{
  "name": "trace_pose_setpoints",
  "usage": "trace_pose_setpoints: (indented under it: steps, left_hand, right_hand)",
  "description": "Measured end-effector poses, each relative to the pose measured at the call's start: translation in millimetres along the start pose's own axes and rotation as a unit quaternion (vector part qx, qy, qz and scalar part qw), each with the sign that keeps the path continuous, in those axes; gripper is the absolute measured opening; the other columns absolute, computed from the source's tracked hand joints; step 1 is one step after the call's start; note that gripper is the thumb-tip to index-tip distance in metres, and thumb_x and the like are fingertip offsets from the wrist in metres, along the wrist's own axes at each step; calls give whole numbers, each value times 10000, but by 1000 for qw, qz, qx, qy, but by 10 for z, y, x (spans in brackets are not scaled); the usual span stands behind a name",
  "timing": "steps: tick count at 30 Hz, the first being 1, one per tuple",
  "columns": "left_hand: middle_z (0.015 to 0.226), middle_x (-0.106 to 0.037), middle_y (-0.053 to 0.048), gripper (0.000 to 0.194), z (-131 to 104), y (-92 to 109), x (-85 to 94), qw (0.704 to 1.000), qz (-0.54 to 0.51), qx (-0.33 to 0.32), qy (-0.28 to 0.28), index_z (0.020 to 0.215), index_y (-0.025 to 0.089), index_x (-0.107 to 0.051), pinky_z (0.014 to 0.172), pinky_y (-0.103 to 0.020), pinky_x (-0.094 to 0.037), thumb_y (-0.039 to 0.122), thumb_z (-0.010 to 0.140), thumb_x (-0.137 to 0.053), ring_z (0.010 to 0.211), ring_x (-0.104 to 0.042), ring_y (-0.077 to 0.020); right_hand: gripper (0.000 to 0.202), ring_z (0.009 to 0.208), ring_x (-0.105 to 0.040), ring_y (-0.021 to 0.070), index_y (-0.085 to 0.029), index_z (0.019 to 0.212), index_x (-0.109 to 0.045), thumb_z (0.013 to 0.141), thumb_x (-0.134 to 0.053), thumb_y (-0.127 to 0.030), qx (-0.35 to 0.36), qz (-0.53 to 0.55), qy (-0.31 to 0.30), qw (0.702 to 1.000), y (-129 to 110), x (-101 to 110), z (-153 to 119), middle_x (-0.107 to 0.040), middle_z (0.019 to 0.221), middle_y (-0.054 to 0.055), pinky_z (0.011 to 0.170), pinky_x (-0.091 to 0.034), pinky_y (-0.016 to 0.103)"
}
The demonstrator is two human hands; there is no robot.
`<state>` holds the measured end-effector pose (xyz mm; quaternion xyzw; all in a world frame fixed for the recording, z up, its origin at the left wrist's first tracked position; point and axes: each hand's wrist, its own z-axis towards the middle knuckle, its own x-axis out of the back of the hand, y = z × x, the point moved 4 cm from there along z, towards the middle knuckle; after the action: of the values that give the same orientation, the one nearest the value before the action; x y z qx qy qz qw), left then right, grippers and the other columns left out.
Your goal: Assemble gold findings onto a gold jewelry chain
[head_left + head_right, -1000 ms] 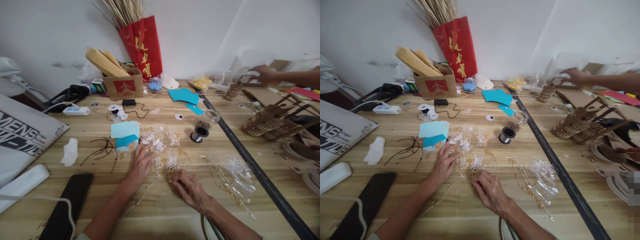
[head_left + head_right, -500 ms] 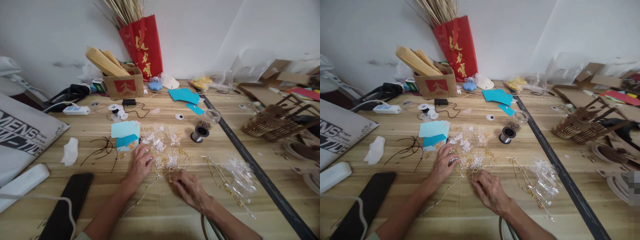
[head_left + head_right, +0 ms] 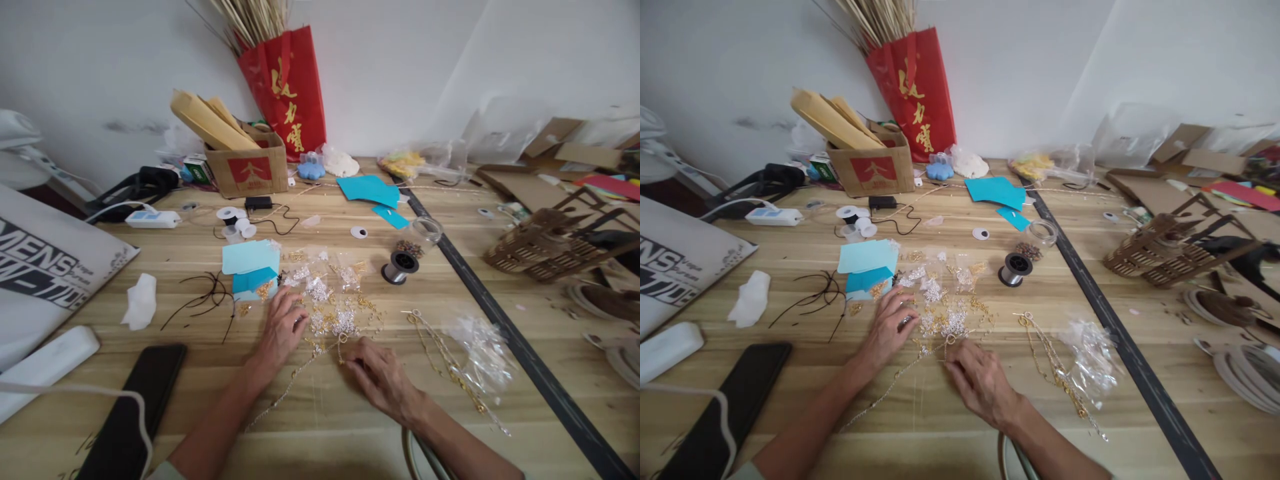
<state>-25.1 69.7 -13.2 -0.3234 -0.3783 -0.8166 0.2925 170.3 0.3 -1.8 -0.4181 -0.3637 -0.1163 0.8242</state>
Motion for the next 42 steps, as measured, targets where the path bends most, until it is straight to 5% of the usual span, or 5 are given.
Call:
trace_pose_setpoints:
  steps: [7, 13, 18, 22, 42]
  left_hand:
    - [940, -667, -63, 130, 43, 20, 91, 997, -59, 21, 45, 723, 199, -634, 991, -480, -402, 116, 808, -581, 1161, -464, -266]
    - [785, -696, -47, 83, 27, 71, 211, 979, -173, 74, 75, 757, 176, -635, 747, -314, -515, 171, 820, -580, 774, -636, -177]
    - [698, -702, -32, 86, -41, 189, 211, 954, -267, 135, 14, 719, 159, -638, 657, -263, -513, 174, 795, -601, 675, -654, -159]
    - [716, -706, -35, 75, -95, 291, 158, 922, -346, 172, -26, 696, 157, -632, 693, -273, -522, 175, 768, -628, 702, -658, -164]
    - [752, -742, -28, 103, -147, 274, 21, 771, -540, 325, -90, 719, 160, -694, 713, -272, -526, 228, 658, -741, 724, -677, -164]
  right_hand:
    - [103, 641, -537, 141, -196, 896, -534, 923, -445, -149, -10, 30, 21, 999, -4, 35, 25, -584, 751, 35, 577, -412, 250]
    - [138, 565, -471, 111, -182, 769, -544, 894, -513, -230, -120, 128, 95, 980, 57, 144, 77, -540, 677, 3, 506, -371, 218]
    - [207, 505, -422, 96, -172, 778, -545, 878, -554, -353, -228, 266, 114, 930, 184, 150, 70, -491, 603, -26, 462, -336, 210]
    - [245, 503, -425, 91, -167, 780, -535, 867, -575, -392, -247, 302, 123, 912, 239, 145, 66, -483, 591, -31, 470, -348, 209]
    - [201, 509, -419, 94, -172, 760, -544, 877, -547, -336, -216, 206, 106, 948, 136, 133, 88, -502, 604, -21, 464, -330, 213]
